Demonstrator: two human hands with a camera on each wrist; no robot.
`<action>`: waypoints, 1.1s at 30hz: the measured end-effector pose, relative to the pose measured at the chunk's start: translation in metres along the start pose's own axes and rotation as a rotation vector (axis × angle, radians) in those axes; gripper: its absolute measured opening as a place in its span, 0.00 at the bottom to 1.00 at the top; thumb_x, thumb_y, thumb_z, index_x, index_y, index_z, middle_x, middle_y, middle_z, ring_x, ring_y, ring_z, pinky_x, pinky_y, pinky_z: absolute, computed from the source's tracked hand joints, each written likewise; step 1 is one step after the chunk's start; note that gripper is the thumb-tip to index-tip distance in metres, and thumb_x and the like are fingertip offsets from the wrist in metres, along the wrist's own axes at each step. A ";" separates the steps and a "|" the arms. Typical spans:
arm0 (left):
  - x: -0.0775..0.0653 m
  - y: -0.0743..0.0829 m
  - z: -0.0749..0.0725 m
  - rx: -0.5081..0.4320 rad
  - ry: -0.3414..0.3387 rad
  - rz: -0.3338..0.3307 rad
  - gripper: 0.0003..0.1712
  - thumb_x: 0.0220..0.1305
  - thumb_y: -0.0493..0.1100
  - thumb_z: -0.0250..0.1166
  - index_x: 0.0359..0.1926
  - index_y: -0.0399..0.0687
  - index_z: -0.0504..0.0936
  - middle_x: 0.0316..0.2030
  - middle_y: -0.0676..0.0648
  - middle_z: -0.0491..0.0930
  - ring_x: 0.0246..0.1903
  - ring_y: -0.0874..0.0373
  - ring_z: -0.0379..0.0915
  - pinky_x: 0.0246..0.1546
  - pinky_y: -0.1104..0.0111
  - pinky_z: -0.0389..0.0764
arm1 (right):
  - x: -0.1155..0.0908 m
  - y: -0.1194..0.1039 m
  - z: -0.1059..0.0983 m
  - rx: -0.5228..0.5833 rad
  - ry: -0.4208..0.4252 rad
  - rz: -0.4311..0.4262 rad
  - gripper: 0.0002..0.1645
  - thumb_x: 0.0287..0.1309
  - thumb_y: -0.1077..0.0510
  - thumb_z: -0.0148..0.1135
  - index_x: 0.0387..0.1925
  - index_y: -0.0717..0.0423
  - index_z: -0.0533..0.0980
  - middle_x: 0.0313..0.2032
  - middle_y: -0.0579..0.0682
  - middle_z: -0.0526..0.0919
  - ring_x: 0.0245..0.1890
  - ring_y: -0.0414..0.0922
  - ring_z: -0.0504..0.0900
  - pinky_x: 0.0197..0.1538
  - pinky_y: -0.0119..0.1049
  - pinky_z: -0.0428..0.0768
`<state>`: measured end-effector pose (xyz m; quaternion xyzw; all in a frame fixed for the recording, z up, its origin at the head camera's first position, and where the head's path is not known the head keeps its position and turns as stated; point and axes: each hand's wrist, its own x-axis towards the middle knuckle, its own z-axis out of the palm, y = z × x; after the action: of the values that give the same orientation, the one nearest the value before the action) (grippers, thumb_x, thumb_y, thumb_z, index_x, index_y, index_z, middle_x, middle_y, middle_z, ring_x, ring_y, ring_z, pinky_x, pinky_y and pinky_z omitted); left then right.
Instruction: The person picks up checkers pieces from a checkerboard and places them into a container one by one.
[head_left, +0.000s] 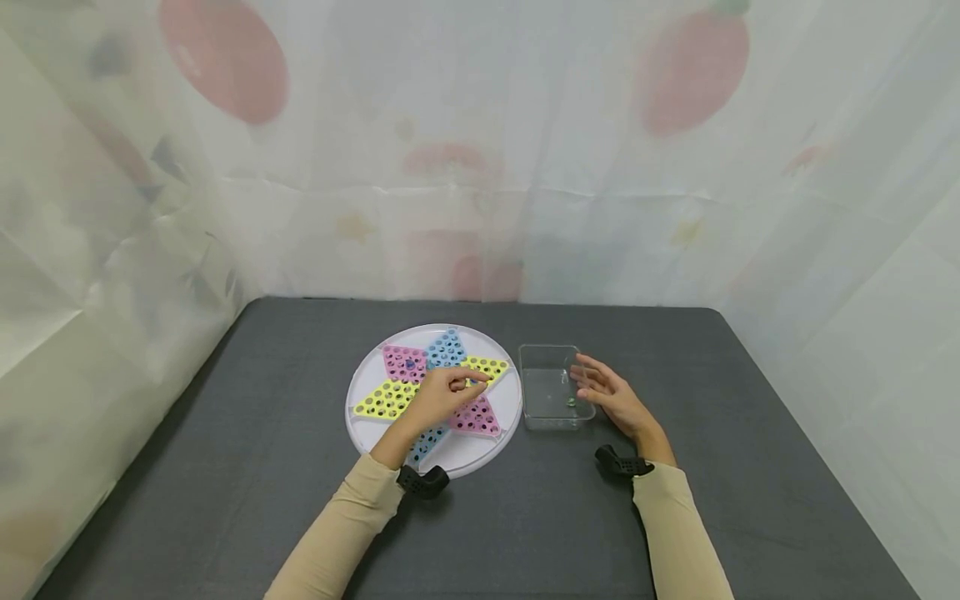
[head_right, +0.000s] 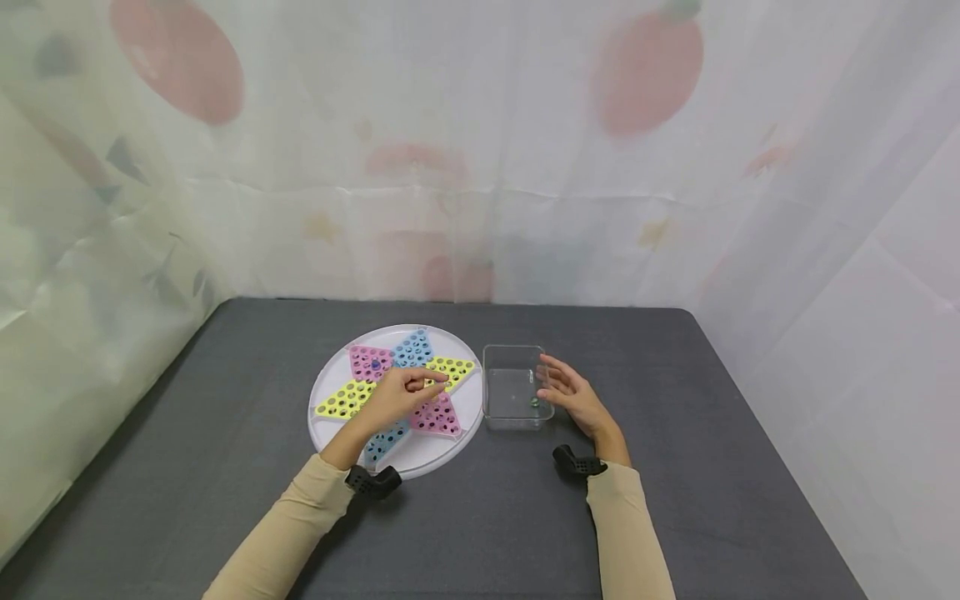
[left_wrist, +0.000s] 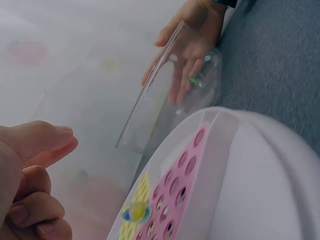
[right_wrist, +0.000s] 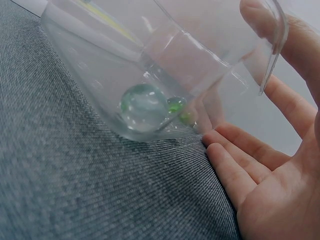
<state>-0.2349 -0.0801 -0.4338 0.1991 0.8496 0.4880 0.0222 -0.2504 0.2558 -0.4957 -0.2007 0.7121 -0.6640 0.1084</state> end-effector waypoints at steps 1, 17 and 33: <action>0.000 -0.001 -0.002 -0.002 -0.001 -0.013 0.13 0.64 0.43 0.64 0.45 0.40 0.86 0.14 0.55 0.53 0.15 0.66 0.46 0.18 0.76 0.53 | 0.000 0.000 0.000 0.002 -0.002 -0.004 0.43 0.65 0.61 0.57 0.73 0.65 0.47 0.69 0.75 0.52 0.61 0.27 0.70 0.58 0.18 0.71; -0.003 -0.019 -0.031 0.007 0.055 -0.059 0.17 0.65 0.46 0.64 0.48 0.40 0.85 0.13 0.56 0.49 0.14 0.64 0.43 0.17 0.74 0.51 | -0.001 -0.002 0.000 0.010 -0.007 -0.015 0.43 0.65 0.61 0.57 0.73 0.66 0.46 0.69 0.77 0.51 0.61 0.26 0.70 0.58 0.18 0.71; 0.000 -0.044 -0.048 0.022 0.146 -0.065 0.14 0.64 0.43 0.64 0.46 0.38 0.85 0.13 0.56 0.51 0.15 0.67 0.46 0.19 0.75 0.54 | -0.002 -0.001 0.000 0.007 0.004 0.005 0.44 0.65 0.61 0.57 0.74 0.65 0.46 0.69 0.75 0.52 0.61 0.27 0.70 0.58 0.18 0.71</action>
<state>-0.2599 -0.1389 -0.4453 0.1354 0.8603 0.4907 -0.0263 -0.2480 0.2568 -0.4946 -0.1971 0.7104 -0.6667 0.1095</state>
